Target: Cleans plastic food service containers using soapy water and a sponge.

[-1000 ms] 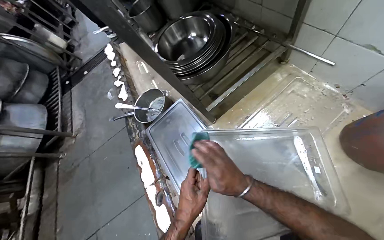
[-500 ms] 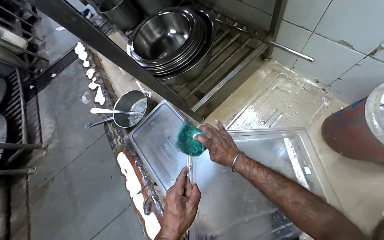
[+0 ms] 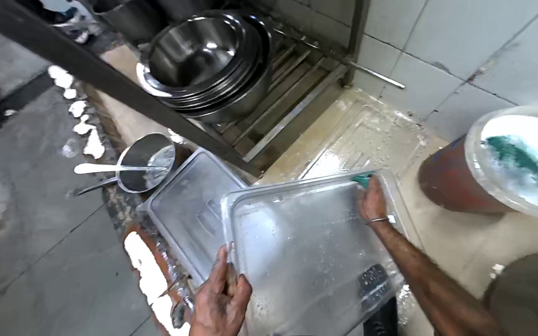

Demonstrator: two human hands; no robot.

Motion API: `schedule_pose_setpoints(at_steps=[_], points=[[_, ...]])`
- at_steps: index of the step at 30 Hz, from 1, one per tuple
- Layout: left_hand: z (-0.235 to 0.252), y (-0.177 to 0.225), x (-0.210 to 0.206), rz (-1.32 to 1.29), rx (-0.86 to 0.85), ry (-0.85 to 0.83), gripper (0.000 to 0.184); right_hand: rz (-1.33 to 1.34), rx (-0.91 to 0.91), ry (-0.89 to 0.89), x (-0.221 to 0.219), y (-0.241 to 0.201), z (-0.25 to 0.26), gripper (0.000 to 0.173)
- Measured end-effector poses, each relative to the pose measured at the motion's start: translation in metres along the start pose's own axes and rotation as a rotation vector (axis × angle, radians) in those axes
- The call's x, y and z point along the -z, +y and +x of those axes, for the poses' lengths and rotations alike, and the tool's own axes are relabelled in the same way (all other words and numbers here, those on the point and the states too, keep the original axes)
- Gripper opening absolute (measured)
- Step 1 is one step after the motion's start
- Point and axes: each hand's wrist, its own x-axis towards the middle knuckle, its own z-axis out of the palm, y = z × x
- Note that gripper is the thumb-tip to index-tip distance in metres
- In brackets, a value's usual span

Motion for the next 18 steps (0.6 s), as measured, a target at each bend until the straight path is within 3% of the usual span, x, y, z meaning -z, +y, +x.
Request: schedule_pose_setpoints(at_steps=[4, 7, 11, 14, 16, 18], points=[[0.0, 0.0, -0.001, -0.005, 0.069, -0.039, 0.075, 0.233, 0.449, 0.185, -0.009, -0.089, -0.035, 0.028], [0.002, 0.002, -0.004, -0.07, 0.058, -0.051, 0.075, 0.321, 0.782, 0.112, -0.035, -0.142, -0.049, 0.032], [0.004, 0.001, 0.002, -0.183, 0.125, -0.085, 0.074, 0.168, 1.066, 0.11, -0.069, -0.136, -0.04, 0.044], [0.005, 0.0, 0.007, -0.205, 0.127, -0.101, 0.075, 0.086, 0.979, 0.142, -0.065, -0.084, -0.019, 0.039], [0.005, -0.003, 0.011, -0.226, 0.104, -0.096, 0.076, 0.007, 0.675, 0.136, -0.052, -0.037, -0.003, 0.038], [0.002, -0.001, 0.012, -0.235, 0.094, -0.088, 0.076, -0.081, 0.264, 0.08, -0.04, 0.008, 0.019, 0.054]])
